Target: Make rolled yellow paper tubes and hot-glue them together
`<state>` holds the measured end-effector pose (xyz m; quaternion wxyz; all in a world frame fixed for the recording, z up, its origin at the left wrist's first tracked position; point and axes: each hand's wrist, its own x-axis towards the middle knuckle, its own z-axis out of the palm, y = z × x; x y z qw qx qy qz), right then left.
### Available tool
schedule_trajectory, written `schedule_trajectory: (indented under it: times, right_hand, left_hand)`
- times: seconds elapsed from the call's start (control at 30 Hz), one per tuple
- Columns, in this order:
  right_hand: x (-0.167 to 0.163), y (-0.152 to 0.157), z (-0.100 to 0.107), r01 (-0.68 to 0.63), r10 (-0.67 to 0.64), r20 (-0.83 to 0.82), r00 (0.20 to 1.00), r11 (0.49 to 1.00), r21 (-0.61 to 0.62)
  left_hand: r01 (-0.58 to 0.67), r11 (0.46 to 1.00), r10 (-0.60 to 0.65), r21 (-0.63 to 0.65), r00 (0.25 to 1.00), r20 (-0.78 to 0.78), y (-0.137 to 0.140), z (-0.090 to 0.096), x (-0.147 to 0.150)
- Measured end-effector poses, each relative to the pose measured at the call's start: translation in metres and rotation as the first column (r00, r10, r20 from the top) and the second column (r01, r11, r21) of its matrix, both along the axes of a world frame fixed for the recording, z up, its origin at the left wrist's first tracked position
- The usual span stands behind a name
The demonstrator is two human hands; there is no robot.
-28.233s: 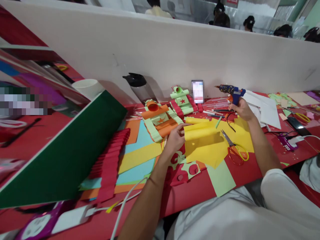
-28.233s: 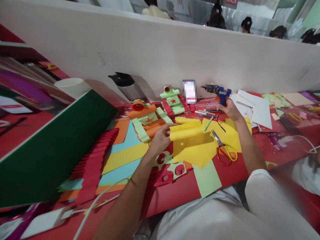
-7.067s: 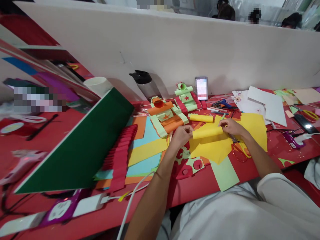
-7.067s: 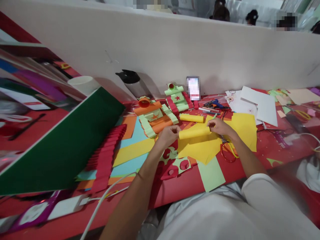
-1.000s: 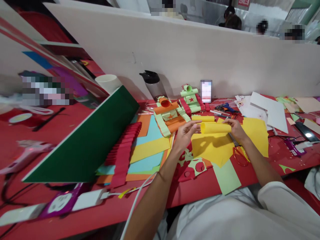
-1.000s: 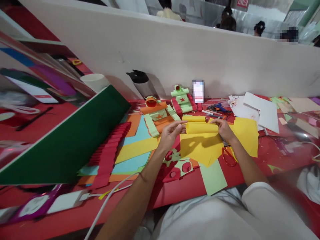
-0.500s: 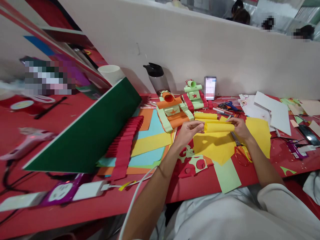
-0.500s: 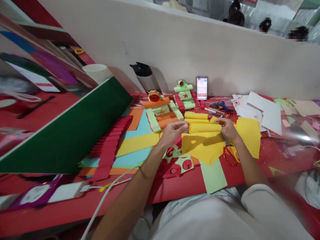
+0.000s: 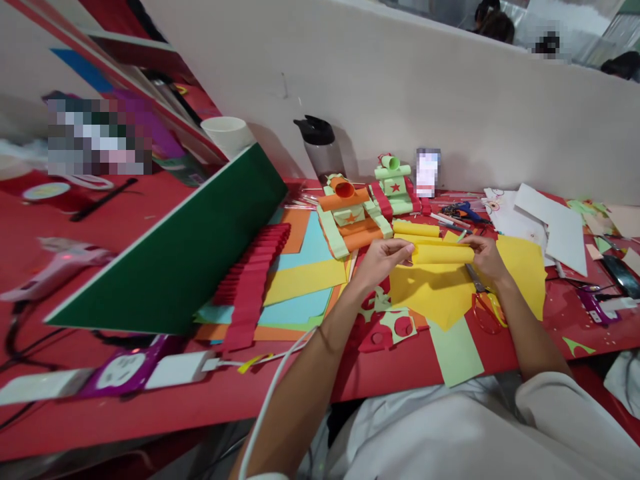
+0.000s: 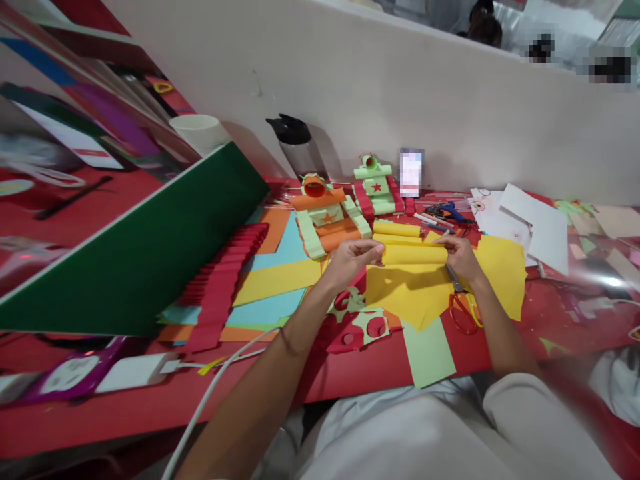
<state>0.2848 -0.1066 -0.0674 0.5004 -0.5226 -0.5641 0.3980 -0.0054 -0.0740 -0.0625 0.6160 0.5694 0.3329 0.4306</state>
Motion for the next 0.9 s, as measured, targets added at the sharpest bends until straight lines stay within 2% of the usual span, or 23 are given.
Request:
schedule_trajectory:
  times: [0.27, 0.53, 0.9]
  right_hand:
    - [0.0009, 0.0001, 0.0008, -0.003, 0.002, 0.027, 1.0, 1.0, 0.014]
    - [0.0027, 0.0027, -0.0013, 0.017, -0.017, -0.013, 1.0, 1.0, 0.004]
    - [0.0054, 0.0046, -0.0041, 0.001, -0.002, -0.02, 1.0, 1.0, -0.014]
  left_hand:
    - [0.014, 1.0, -0.014, 0.014, 1.0, 0.018, -0.0006, 0.0023, -0.0002]
    - [0.028, 1.0, -0.028, -0.006, 0.999, 0.024, -0.002, 0.0071, -0.0006]
    - [0.026, 0.999, -0.023, -0.04, 0.997, 0.073, -0.0002, 0.003, -0.0007]
